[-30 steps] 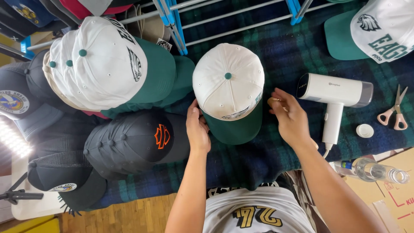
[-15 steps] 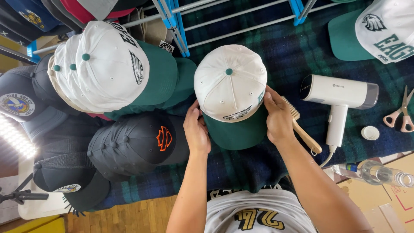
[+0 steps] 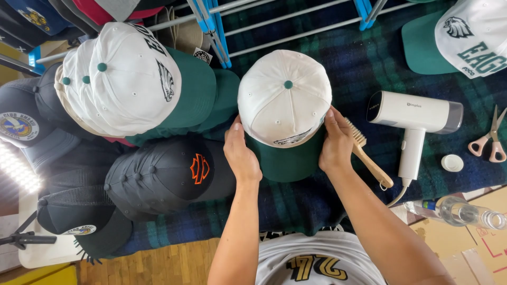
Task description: The person cleans a white and green baseball cap by brushing its surface with a wooden brush and drying it with a hair dryer. The cap is repeatedly brushed and dried, then removed from a wooden form and placed back on the table.
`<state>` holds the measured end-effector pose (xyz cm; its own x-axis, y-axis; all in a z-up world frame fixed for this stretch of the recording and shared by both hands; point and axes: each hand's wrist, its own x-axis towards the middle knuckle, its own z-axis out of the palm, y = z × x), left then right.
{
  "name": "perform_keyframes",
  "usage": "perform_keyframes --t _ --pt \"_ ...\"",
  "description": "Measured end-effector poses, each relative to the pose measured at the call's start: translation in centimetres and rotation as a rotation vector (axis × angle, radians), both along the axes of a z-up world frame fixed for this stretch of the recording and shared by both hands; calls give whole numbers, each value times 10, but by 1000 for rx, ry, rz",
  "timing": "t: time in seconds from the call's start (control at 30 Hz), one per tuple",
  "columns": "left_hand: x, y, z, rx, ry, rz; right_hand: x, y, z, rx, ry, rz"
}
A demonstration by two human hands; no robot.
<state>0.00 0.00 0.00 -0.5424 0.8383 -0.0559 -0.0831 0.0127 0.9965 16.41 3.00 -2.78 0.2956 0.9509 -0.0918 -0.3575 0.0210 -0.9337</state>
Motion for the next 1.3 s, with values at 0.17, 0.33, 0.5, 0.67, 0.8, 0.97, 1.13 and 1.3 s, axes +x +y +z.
perform_keyframes --t 0.17,0.33,0.5,0.67,0.8,0.97,1.13,1.3 --pt "11 -3 -2 148 -99 23 2 0 7 27 -50 14" --pt "8 -3 -25 253 -59 43 8 6 31 143 -235 17" --pt "3 -2 5 390 155 15 15 13 21 328 -35 82" --pt "6 1 47 511 25 -28 27 0 28 389 225 215" --pt "24 -1 45 537 -72 -25 22 -41 29 375 544 336" --pt "9 -7 52 580 139 23 38 -58 32 283 501 309" --pt "-24 -20 134 589 849 -112 84 -45 -6 75 447 457" --pt "-24 13 198 126 690 -875 76 -37 7 31 406 422"
